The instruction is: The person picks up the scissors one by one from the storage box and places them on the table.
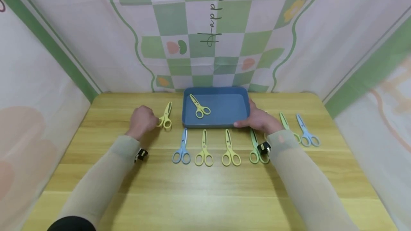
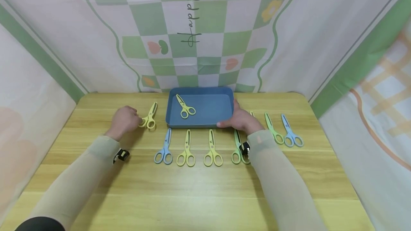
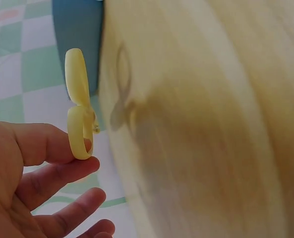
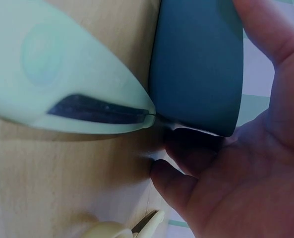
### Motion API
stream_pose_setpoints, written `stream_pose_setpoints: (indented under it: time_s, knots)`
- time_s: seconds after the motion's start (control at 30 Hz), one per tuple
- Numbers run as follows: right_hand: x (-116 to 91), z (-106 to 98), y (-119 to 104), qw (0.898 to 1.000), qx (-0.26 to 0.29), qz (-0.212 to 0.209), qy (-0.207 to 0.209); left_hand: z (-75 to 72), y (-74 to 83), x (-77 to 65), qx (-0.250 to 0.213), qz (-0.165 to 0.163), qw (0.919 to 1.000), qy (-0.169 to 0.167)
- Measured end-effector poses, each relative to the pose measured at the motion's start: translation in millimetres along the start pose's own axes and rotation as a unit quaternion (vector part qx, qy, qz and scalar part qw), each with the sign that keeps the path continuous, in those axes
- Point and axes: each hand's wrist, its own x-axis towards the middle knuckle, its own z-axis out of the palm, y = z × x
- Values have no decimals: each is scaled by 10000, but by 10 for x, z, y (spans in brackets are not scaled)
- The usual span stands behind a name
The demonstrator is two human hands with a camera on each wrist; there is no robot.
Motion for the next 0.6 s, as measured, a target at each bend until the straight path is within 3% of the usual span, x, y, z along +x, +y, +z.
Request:
stream_pose_setpoints:
  time_s: [0.23, 0.6]
  knots:
    - [-6, -6, -21, 10000, -32, 85, -39, 105, -23, 16, 528, -29, 9986, -34]
    - [-2, -8, -6, 10000, 15, 49, -36, 166, 27, 48, 794, -117, 9963, -318]
